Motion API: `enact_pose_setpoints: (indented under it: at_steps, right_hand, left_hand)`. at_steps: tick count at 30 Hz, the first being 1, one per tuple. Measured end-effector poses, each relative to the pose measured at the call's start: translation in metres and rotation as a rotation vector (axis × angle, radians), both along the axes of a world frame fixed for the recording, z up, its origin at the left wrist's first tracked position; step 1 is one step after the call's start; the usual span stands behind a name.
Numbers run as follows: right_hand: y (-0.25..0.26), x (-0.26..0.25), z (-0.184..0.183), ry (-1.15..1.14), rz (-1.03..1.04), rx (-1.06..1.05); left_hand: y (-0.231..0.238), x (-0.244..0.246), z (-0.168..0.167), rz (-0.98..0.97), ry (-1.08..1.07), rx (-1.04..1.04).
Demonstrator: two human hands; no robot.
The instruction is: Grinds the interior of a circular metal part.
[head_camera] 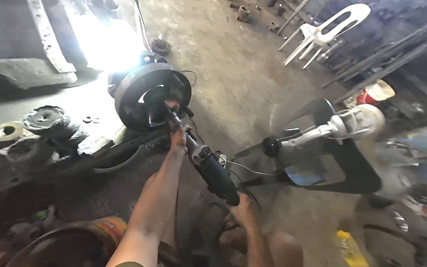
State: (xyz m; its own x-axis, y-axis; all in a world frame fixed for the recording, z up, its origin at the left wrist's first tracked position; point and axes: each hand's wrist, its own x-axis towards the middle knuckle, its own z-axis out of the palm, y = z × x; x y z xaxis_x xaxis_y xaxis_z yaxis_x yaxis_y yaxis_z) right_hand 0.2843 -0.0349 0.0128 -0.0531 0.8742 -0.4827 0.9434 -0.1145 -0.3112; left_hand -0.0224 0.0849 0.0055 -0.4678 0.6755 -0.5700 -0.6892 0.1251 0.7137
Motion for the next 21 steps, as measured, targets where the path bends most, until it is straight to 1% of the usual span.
enact_pose_setpoints:
  at_steps: [2, 7, 12, 17, 21]
  right_hand:
    - [-0.002, 0.001, -0.002, 0.009, -0.01, -0.005]
    - [-0.017, 0.024, -0.01, 0.042, -0.103, -0.025]
    - [-0.026, 0.041, -0.01, -0.001, -0.124, -0.052]
    - [-0.035, 0.048, -0.014, 0.001, -0.147, -0.068]
    - [-0.035, 0.049, -0.013, -0.016, -0.159, -0.075]
  left_hand:
    - [-0.001, 0.0, 0.0, -0.019, -0.015, 0.012]
    - [-0.008, 0.027, 0.005, -0.016, -0.025, 0.017]
    - [-0.012, 0.047, 0.003, -0.046, -0.027, -0.013]
    - [-0.016, 0.055, -0.008, -0.092, -0.06, 0.018]
    - [-0.016, 0.056, 0.0, -0.068, -0.071, -0.011]
